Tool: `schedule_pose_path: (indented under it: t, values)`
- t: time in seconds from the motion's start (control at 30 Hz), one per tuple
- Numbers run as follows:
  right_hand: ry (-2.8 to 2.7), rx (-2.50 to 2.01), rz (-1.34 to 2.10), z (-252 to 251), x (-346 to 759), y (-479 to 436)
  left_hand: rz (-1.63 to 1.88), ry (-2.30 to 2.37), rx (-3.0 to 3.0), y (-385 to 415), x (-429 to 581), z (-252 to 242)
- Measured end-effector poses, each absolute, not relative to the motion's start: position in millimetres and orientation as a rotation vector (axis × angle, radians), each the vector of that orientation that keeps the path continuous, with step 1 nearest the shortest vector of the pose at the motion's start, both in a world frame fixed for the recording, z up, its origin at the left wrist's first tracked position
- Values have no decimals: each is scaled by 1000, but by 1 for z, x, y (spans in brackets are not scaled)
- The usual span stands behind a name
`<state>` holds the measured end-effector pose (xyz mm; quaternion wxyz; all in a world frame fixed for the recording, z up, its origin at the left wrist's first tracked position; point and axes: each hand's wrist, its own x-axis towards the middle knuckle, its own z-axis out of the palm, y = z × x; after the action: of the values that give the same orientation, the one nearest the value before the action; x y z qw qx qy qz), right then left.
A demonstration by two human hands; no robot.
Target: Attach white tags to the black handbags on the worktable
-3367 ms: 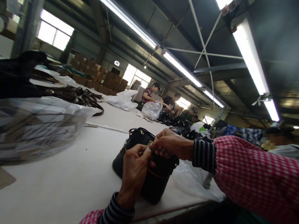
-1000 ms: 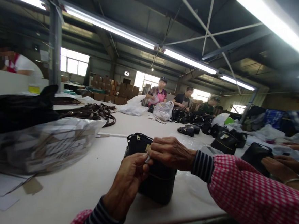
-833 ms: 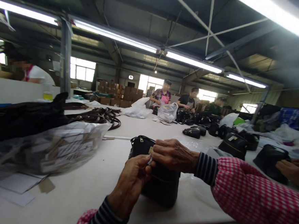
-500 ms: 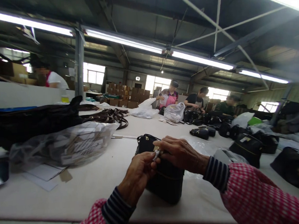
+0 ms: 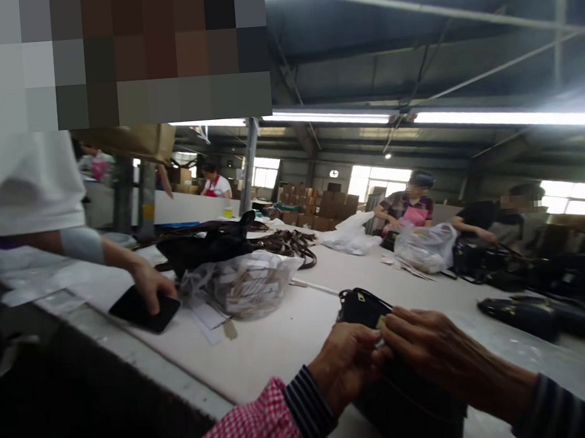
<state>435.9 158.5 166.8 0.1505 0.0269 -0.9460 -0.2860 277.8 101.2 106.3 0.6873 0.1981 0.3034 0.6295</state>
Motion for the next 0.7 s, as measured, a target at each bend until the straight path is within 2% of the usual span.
schedule_pose_path:
  t: [0.27, 0.5, 0.6, 0.7]
  values:
    - [-2477, 234, -810, 145, 443, 185, 1510, 586, 483, 94, 288, 102]
    - [-2481, 115, -706, 145, 443, 182, 1556, 571, 525, 95, 291, 96]
    - [-2345, -39, -707, 146, 456, 164, 1559, 578, 576, 94, 293, 92]
    - [-2172, -400, -492, 130, 476, 146, 1539, 688, 676, 91, 291, 88]
